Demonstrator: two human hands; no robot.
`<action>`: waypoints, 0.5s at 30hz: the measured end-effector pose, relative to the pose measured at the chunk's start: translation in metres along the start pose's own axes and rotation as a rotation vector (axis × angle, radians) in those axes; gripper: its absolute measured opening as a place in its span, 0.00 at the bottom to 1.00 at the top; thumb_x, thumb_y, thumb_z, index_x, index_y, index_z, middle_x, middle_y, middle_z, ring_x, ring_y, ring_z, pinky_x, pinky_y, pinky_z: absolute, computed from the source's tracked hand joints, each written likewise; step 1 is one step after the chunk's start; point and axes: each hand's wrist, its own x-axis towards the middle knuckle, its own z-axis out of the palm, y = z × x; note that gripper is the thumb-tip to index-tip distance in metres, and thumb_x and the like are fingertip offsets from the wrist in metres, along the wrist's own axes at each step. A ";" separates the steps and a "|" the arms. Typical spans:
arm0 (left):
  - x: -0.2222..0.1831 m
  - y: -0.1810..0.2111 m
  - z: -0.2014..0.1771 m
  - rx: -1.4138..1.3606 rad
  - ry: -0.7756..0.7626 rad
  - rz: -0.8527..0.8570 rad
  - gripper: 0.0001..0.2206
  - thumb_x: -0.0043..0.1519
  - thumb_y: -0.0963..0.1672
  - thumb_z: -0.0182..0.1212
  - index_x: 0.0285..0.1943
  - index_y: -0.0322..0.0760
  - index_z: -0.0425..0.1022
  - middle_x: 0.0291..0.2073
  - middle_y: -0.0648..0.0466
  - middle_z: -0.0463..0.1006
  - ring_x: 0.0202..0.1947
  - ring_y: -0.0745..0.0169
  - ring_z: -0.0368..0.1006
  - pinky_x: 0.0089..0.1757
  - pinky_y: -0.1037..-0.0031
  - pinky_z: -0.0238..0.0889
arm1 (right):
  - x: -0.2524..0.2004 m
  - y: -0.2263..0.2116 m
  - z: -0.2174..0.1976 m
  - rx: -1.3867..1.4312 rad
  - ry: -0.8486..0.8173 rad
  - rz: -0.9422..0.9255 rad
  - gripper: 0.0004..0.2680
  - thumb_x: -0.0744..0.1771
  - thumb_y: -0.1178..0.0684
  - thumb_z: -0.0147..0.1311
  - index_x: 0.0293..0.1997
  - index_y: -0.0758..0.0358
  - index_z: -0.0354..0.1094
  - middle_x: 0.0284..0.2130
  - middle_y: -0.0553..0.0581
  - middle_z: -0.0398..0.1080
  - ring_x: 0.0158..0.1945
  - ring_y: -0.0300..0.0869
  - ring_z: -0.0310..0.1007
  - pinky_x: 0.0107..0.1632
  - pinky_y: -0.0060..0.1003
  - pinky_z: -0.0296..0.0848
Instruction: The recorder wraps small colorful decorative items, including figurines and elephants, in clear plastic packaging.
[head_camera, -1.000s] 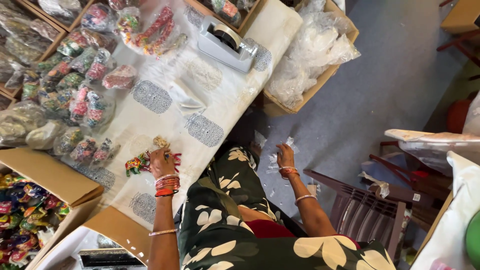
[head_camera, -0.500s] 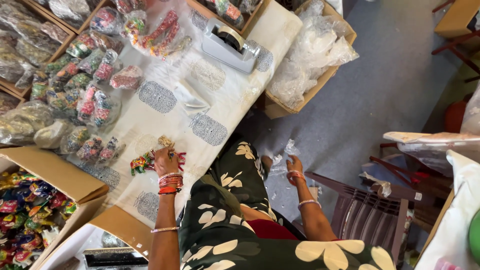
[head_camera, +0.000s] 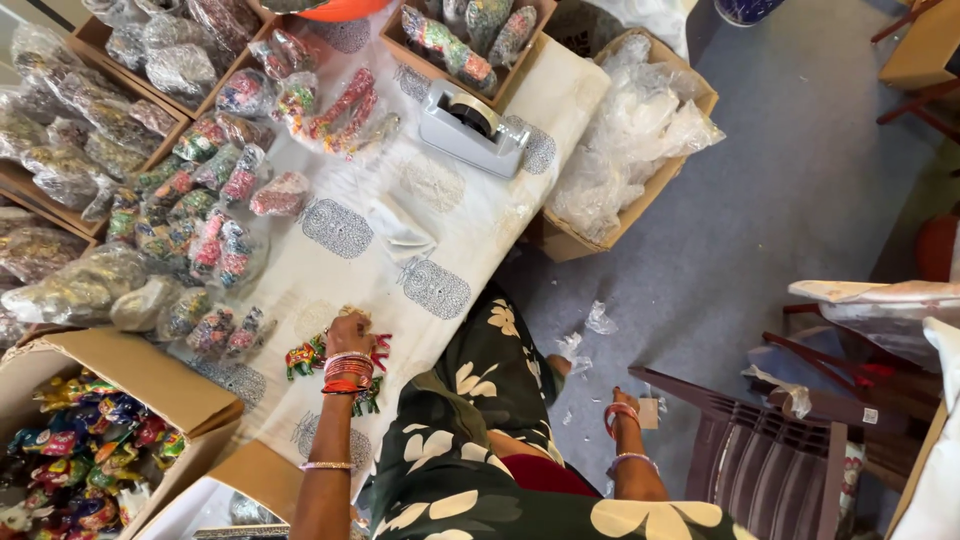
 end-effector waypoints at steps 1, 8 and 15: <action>-0.003 -0.006 0.005 0.001 -0.002 -0.004 0.13 0.45 0.37 0.73 0.39 0.32 0.80 0.38 0.39 0.80 0.40 0.41 0.79 0.43 0.59 0.73 | -0.004 0.004 0.001 -0.038 -0.038 0.005 0.22 0.64 0.41 0.66 0.59 0.62 0.65 0.45 0.64 0.73 0.46 0.49 0.74 0.50 0.42 0.72; 0.014 -0.010 0.005 -0.093 -0.079 -0.015 0.15 0.44 0.35 0.70 0.42 0.31 0.81 0.37 0.42 0.83 0.39 0.48 0.82 0.43 0.65 0.75 | 0.029 0.023 0.018 -0.278 -0.275 0.008 0.25 0.63 0.36 0.69 0.59 0.61 0.64 0.46 0.62 0.74 0.46 0.44 0.75 0.49 0.38 0.73; 0.026 -0.044 0.030 -0.104 -0.159 -0.037 0.15 0.44 0.35 0.71 0.41 0.31 0.81 0.37 0.42 0.84 0.39 0.50 0.82 0.44 0.66 0.76 | 0.077 0.125 0.046 -0.383 -0.110 0.036 0.23 0.65 0.41 0.60 0.63 0.60 0.62 0.49 0.62 0.76 0.47 0.40 0.77 0.45 0.33 0.76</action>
